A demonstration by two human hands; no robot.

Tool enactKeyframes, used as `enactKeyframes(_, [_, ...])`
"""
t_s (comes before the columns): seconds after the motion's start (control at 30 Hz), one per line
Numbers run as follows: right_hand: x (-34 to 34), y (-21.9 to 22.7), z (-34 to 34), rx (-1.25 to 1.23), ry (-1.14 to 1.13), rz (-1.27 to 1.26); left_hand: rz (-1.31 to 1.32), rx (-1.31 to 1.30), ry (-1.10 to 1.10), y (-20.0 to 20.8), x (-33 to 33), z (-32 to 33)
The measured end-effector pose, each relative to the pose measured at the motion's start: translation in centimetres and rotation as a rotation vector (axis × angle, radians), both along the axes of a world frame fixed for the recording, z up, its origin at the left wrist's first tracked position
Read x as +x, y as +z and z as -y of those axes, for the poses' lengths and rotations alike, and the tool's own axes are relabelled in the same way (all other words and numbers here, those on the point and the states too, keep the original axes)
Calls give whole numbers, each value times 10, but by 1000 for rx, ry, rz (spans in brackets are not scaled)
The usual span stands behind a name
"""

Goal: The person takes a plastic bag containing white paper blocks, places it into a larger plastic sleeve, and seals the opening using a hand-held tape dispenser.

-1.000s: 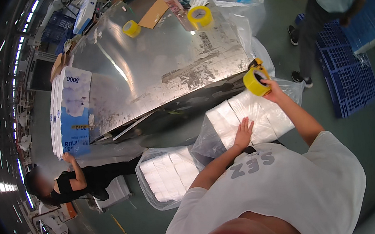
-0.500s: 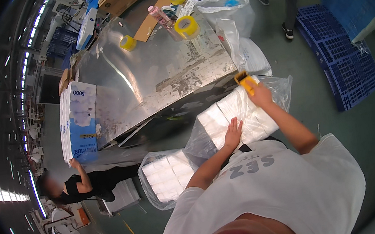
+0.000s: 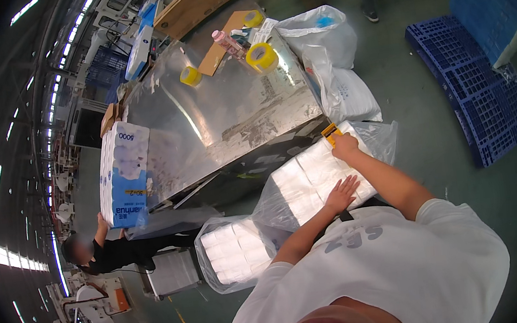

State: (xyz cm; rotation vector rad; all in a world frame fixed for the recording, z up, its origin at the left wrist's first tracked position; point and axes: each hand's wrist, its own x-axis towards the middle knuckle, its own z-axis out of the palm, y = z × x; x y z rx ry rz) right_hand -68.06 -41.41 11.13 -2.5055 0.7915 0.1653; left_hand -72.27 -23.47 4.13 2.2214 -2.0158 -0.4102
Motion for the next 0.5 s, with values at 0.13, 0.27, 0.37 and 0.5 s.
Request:
enactKeyframes(0.13, [0,-3,0,1,10,20,92,39,2,-3,-2,-2])
enactKeyframes(0.27, [-3,-13,-4,-17,-16,23,109,77,1,-1,-4,0])
enactKeyframes(0.37, [-5,-9,-11,-37,-12,37,132,89,9,-2,-8,-3])
enactKeyframes(0.5, [0,-17,-9,-35,-43,13,142,60,8,7,-9,-4])
